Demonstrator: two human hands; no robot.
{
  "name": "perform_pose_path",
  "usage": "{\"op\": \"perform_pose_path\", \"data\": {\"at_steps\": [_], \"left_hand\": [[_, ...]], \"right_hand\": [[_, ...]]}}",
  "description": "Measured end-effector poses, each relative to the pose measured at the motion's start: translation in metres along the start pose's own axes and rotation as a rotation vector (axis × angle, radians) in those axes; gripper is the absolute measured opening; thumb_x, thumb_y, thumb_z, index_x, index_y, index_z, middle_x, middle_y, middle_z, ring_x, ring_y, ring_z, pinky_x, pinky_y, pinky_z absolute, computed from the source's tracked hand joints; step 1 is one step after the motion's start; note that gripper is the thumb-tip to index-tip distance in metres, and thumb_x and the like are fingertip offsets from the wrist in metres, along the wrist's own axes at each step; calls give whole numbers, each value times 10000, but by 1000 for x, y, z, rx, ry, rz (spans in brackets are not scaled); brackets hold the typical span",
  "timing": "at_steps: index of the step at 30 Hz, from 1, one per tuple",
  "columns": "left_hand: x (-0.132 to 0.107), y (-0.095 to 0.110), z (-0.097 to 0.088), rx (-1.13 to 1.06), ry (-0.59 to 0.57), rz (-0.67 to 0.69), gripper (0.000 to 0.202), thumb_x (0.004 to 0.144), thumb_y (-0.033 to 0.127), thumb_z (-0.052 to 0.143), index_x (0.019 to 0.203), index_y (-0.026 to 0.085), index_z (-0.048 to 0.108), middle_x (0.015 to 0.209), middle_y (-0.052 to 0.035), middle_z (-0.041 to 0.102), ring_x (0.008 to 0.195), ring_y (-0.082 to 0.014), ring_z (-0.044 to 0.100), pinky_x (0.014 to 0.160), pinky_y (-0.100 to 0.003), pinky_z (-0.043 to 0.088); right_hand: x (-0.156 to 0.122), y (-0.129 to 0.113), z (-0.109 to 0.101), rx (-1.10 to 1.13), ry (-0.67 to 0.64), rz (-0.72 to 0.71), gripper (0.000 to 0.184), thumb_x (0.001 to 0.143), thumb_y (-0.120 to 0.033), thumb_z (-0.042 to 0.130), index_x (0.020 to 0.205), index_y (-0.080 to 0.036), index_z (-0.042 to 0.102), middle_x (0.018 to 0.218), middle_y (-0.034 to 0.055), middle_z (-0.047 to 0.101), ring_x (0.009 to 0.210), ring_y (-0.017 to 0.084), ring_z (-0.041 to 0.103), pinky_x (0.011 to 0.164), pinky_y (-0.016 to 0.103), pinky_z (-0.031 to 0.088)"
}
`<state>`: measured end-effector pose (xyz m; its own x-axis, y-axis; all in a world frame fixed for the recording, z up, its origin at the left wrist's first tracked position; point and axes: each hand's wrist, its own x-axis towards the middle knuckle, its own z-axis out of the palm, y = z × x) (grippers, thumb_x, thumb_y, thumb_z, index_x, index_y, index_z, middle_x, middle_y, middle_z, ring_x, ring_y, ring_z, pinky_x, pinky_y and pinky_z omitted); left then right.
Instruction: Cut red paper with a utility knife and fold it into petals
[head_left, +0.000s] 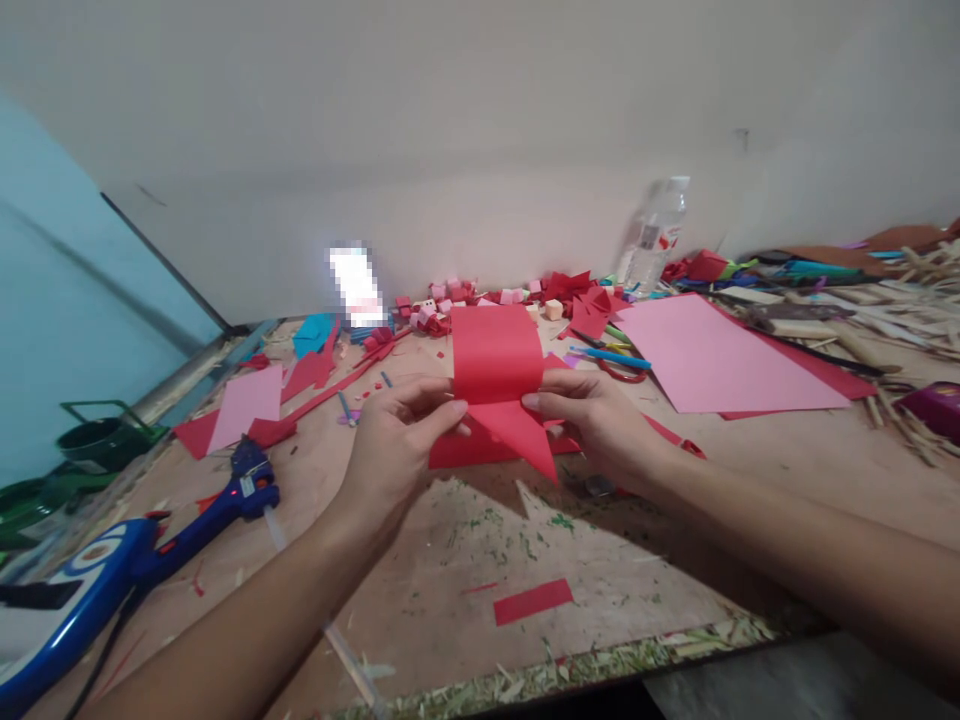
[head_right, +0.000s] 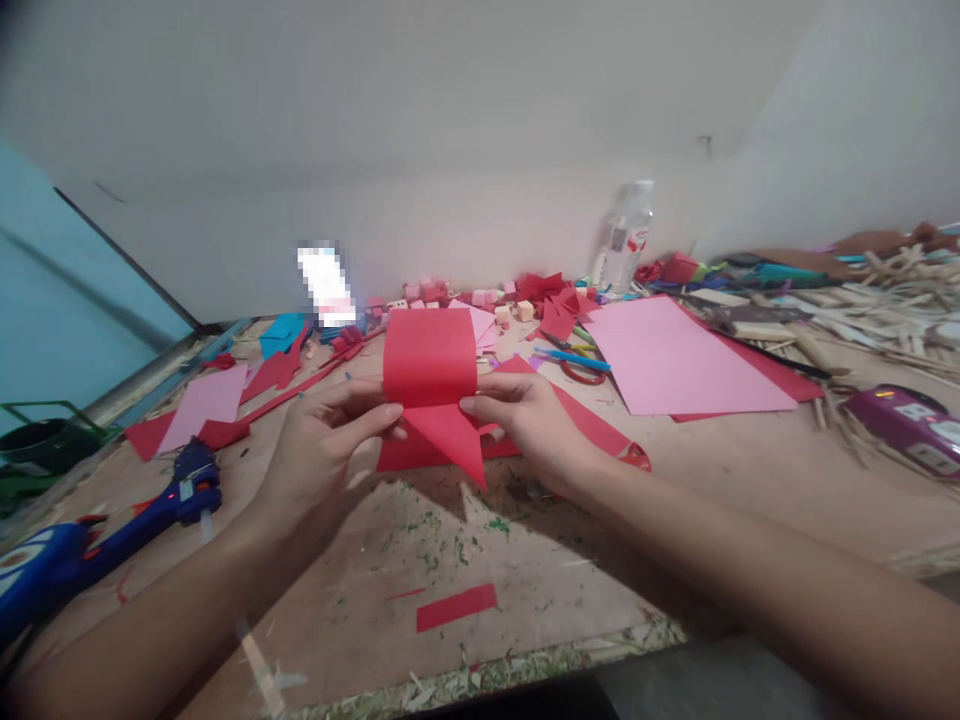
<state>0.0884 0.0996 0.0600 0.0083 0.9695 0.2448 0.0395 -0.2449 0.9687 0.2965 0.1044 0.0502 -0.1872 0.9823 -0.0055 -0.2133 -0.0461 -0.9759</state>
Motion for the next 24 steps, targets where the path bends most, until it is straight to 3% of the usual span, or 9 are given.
{"op": "perform_pose_path", "data": {"at_steps": [6, 11, 16, 19, 24], "left_hand": [[-3, 2, -1, -9, -51, -9, 89, 766, 248, 708, 809, 219, 781, 731, -3, 720, 625, -166, 662, 603, -270, 525], [-5, 6, -1, -30, -1, -51, 205, 864, 420, 722, 834, 218, 736, 770, 6, 674, 657, -152, 639, 533, -224, 475], [-6, 5, 0, -2, -196, -125, 257, 881, 426, 747, 786, 188, 752, 750, -11, 673, 648, -147, 596, 561, -228, 461], [-7, 4, 1, -3, -208, -128, 218, 872, 398, 758, 803, 192, 772, 755, -19, 694, 643, -156, 590, 560, -240, 467], [-11, 8, 2, 89, -159, -56, 161, 895, 336, 726, 853, 203, 807, 818, -23, 748, 735, -163, 630, 622, -226, 485]], "right_hand": [[1, 4, -3, -58, 29, -52, 163, 697, -291, 821, 849, -245, 858, 828, 38, 790, 703, 173, 669, 578, 286, 531], [-1, 3, -3, -177, 53, -130, 170, 728, -294, 772, 865, -277, 871, 833, 37, 805, 722, 200, 702, 589, 314, 569], [-6, 0, 0, -204, 16, -147, 164, 761, -272, 739, 859, -289, 870, 997, 48, 828, 881, 238, 751, 705, 357, 627], [-7, 1, -1, -198, 8, -144, 184, 774, -247, 711, 862, -286, 868, 1022, 50, 826, 915, 241, 748, 736, 359, 622], [-5, 0, -5, -54, -42, -49, 328, 868, -369, 703, 1159, -290, 831, 910, 48, 802, 808, 207, 720, 692, 320, 571]]}}
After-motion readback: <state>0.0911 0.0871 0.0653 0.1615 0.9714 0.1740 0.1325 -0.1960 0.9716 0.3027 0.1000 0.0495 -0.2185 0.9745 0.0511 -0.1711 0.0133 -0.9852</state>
